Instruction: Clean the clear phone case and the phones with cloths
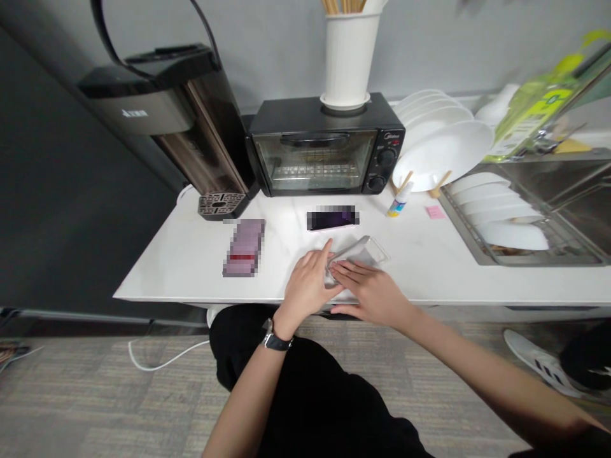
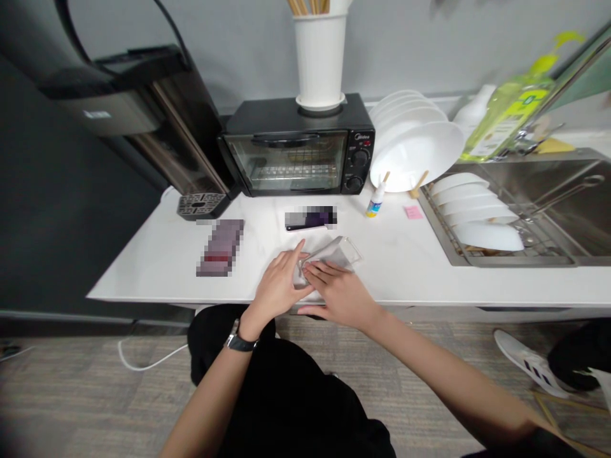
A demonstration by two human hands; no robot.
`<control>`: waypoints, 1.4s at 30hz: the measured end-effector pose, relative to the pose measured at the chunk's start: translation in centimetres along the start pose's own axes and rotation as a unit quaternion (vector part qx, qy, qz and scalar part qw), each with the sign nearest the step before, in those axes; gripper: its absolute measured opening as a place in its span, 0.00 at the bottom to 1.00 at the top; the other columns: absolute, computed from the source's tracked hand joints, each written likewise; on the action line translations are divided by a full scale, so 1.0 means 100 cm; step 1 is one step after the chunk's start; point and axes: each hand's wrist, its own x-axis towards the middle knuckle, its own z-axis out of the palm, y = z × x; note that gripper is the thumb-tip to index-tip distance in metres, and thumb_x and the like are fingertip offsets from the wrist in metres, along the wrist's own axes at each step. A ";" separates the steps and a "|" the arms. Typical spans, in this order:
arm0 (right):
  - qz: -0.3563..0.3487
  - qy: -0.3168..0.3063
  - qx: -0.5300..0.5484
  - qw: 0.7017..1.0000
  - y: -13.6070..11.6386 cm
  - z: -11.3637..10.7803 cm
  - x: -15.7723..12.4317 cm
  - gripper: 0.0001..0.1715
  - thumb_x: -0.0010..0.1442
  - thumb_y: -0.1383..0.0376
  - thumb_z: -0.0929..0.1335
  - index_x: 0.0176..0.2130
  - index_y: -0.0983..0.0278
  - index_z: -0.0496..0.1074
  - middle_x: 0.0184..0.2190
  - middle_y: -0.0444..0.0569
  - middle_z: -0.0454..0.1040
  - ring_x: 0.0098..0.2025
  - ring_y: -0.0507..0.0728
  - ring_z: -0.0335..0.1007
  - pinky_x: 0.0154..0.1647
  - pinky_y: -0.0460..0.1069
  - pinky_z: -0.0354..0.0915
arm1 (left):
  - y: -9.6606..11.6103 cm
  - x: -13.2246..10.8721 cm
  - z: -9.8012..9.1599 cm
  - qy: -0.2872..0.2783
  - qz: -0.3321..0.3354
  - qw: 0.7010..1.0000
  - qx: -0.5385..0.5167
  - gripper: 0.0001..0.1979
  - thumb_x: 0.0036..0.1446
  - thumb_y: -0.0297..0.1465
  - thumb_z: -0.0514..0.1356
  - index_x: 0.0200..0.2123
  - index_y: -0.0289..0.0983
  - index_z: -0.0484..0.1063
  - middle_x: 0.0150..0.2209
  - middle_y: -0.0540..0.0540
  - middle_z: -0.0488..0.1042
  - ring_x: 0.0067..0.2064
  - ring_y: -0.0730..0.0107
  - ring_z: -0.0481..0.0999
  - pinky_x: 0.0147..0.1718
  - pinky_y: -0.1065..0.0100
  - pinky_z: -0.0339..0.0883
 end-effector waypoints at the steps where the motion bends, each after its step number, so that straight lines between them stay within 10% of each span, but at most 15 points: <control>1: 0.003 -0.004 -0.003 1.000 0.005 -0.005 -0.005 0.44 0.68 0.40 0.69 0.67 0.67 0.72 0.63 0.63 0.77 0.64 0.70 0.76 0.68 0.65 0.70 | 0.000 -0.001 0.000 0.000 -0.001 1.000 0.001 0.52 0.61 0.38 0.71 0.78 0.42 0.44 0.62 0.40 0.75 0.63 0.47 0.72 0.63 0.49 0.67; 8: 0.096 0.008 -0.084 0.992 0.055 -0.027 -0.042 0.33 0.73 0.47 0.67 0.63 0.68 0.75 0.61 0.65 0.78 0.64 0.71 0.76 0.66 0.68 0.71 | 0.000 0.000 -0.002 -0.003 -0.002 1.000 0.007 0.53 0.60 0.41 0.73 0.78 0.41 0.44 0.62 0.40 0.75 0.63 0.47 0.72 0.64 0.49 0.66; 17: 0.208 0.153 -0.027 0.966 0.052 -0.026 -0.033 0.20 0.72 0.51 0.69 0.55 0.58 0.80 0.52 0.55 0.84 0.51 0.65 0.83 0.49 0.57 0.77 | 0.000 -0.001 -0.004 -0.008 -0.002 1.000 -0.001 0.52 0.61 0.40 0.72 0.78 0.42 0.45 0.63 0.41 0.75 0.64 0.47 0.72 0.63 0.48 0.66; 20: 0.177 0.116 0.002 0.977 0.054 -0.023 -0.030 0.32 0.67 0.46 0.72 0.63 0.60 0.76 0.60 0.60 0.77 0.60 0.70 0.74 0.58 0.63 0.74 | -0.001 -0.001 -0.003 -0.007 0.000 1.000 0.007 0.51 0.61 0.40 0.72 0.77 0.42 0.46 0.64 0.40 0.74 0.64 0.46 0.72 0.63 0.48 0.66; 27: 0.133 0.046 0.134 0.981 0.060 -0.018 -0.019 0.13 0.71 0.54 0.69 0.42 0.56 0.82 0.47 0.51 0.83 0.52 0.64 0.78 0.69 0.72 0.58 | -0.001 -0.001 -0.002 -0.001 0.007 1.000 0.015 0.51 0.61 0.41 0.72 0.77 0.42 0.47 0.62 0.39 0.74 0.64 0.46 0.72 0.63 0.48 0.67; 33: 0.203 0.123 0.103 0.966 0.069 -0.051 -0.021 0.16 0.74 0.58 0.65 0.51 0.59 0.80 0.47 0.53 0.84 0.46 0.63 0.82 0.45 0.56 0.74 | -0.001 -0.001 -0.003 -0.005 0.008 1.000 0.018 0.50 0.61 0.41 0.72 0.77 0.41 0.47 0.61 0.39 0.75 0.62 0.47 0.72 0.63 0.49 0.67; 42: 0.155 0.021 -0.101 0.983 0.054 -0.035 -0.025 0.16 0.74 0.63 0.65 0.48 0.61 0.82 0.51 0.52 0.84 0.48 0.63 0.82 0.41 0.55 0.73 | -0.001 -0.001 -0.003 -0.004 0.013 1.000 0.020 0.50 0.62 0.42 0.71 0.77 0.42 0.47 0.60 0.39 0.74 0.62 0.46 0.72 0.62 0.49 0.67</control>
